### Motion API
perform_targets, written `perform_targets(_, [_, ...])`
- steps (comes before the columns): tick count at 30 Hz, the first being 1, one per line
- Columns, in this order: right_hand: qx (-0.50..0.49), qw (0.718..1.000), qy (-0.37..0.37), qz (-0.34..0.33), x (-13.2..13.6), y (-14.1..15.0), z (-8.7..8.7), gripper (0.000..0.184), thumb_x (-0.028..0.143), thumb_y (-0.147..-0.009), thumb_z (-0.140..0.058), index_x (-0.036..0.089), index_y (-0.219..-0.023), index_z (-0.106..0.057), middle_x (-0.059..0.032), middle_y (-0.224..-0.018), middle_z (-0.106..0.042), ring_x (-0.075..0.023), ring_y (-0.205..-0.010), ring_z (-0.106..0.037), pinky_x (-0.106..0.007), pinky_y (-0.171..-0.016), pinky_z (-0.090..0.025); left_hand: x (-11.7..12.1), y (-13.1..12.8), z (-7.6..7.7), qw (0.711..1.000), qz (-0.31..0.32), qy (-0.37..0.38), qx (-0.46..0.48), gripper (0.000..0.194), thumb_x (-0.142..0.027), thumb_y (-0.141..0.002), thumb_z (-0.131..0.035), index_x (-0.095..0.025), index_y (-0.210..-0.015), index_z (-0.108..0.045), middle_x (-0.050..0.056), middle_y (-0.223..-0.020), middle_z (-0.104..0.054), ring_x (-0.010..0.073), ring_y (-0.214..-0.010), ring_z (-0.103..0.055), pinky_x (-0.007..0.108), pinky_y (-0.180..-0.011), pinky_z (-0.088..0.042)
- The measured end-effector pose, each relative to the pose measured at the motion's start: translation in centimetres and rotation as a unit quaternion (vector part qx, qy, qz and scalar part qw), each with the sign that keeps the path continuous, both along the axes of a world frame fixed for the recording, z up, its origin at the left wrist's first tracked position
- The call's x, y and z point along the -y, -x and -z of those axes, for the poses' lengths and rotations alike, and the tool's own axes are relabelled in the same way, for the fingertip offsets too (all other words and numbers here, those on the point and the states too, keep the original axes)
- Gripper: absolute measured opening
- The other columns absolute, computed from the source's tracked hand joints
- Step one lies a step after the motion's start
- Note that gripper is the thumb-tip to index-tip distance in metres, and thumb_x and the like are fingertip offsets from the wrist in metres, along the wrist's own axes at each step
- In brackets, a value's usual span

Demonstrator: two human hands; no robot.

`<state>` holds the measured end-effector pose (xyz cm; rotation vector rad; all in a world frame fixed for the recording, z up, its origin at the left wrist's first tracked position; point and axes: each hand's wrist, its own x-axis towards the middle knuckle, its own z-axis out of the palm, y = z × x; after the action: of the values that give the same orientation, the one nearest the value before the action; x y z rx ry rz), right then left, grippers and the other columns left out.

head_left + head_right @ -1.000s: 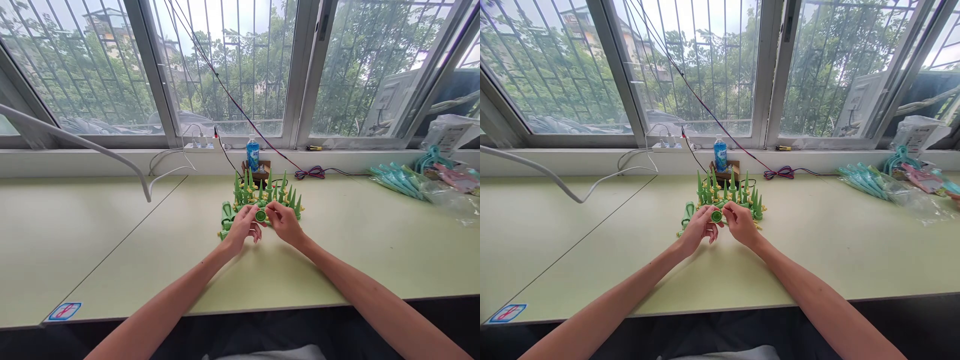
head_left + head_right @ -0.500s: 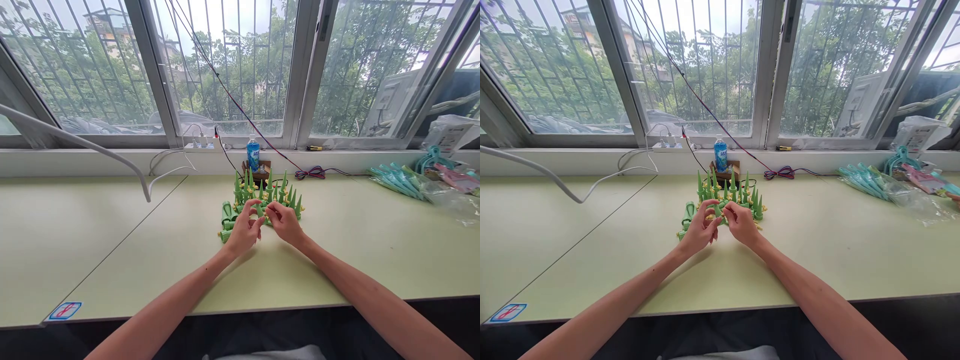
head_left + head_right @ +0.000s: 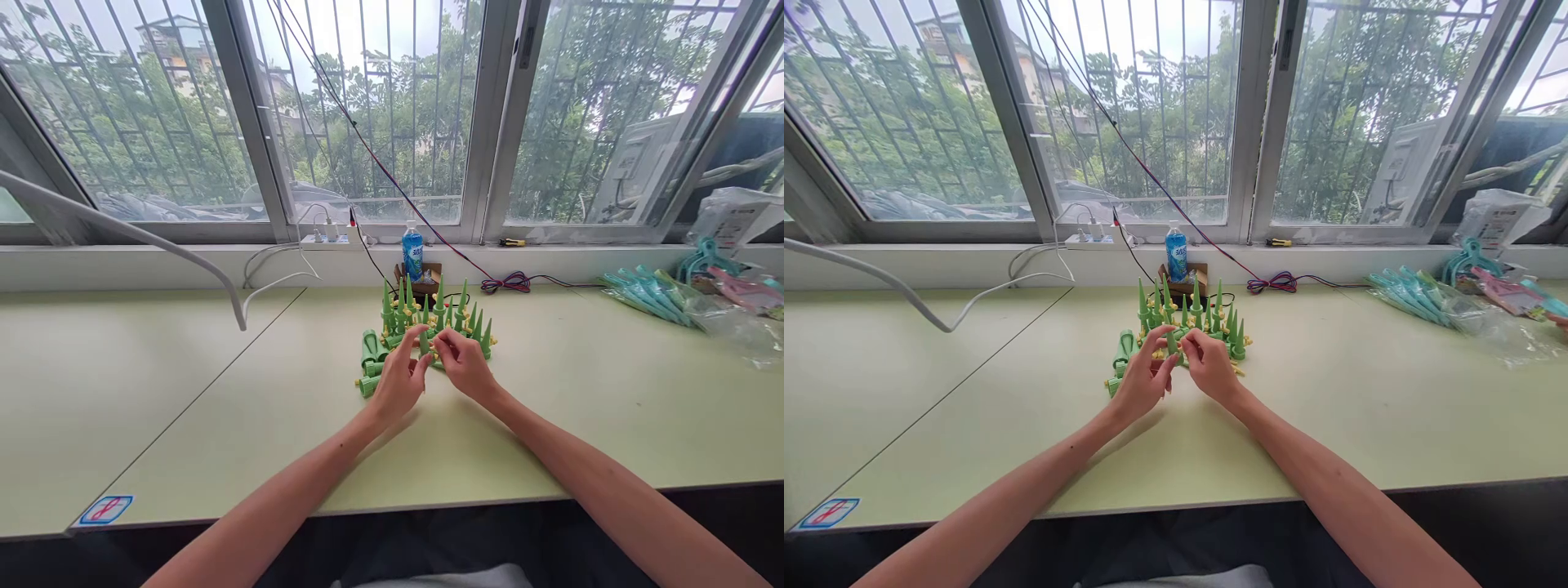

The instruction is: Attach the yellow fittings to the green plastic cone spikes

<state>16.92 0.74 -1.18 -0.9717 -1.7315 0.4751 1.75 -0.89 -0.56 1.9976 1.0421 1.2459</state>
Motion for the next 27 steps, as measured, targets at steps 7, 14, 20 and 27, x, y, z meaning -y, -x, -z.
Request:
perform_targets(7, [-0.023, 1.0, -0.001, 0.012, 0.0, 0.0, -0.1, 0.025, 0.036, -0.094, -0.045, 0.02, -0.076, -0.046, 0.0045, -0.059, -0.039, -0.0095, -0.051, -0.032, -0.023, -0.048, -0.026, -0.4, -0.2, -0.4, 0.99, -0.055, 0.05, 0.119, 0.033, -0.047, -0.09, -0.048, -0.024, -0.112, -0.041, 0.002, -0.098, -0.054, 0.0027, -0.04, -0.047, 0.017, -0.034, -0.038])
perform_targets(14, [-0.023, 0.999, -0.003, -0.03, 0.4, 0.0, -0.2, 0.024, 0.036, -0.095, -0.044, 0.019, -0.078, -0.048, 0.0046, -0.061, -0.04, -0.0089, -0.052, -0.033, -0.023, -0.049, -0.027, -1.3, 0.2, -0.1, 0.956, 0.029, 0.232, 0.175, 0.041, -0.061, -0.087, -0.043, -0.02, -0.087, -0.044, -0.005, -0.054, -0.052, 0.0073, -0.03, -0.039, 0.018, -0.028, -0.029])
perform_targets(20, [-0.016, 0.998, 0.001, -0.061, 0.3, 0.0, -0.1, 0.024, 0.036, -0.095, -0.044, 0.019, -0.08, -0.05, 0.0035, -0.063, -0.043, -0.0092, -0.054, -0.037, -0.023, -0.051, -0.03, -1.1, 0.3, -0.6, 0.904, 0.109, 0.356, 0.208, 0.047, -0.066, -0.082, -0.048, -0.019, -0.089, -0.049, -0.003, -0.053, -0.051, 0.007, -0.032, -0.036, 0.018, -0.03, -0.028])
perform_targets(27, [-0.02, 0.998, 0.004, -0.067, 0.1, -0.2, 0.0, 0.024, 0.036, -0.095, -0.044, 0.019, -0.079, -0.05, 0.0042, -0.062, -0.04, -0.0091, -0.053, -0.034, -0.023, -0.05, -0.028, -1.0, 0.5, -0.9, 0.854, 0.158, 0.433, 0.241, 0.043, -0.062, -0.082, -0.052, -0.019, -0.087, -0.051, -0.004, -0.058, -0.046, 0.0042, -0.038, -0.029, 0.018, -0.037, -0.028])
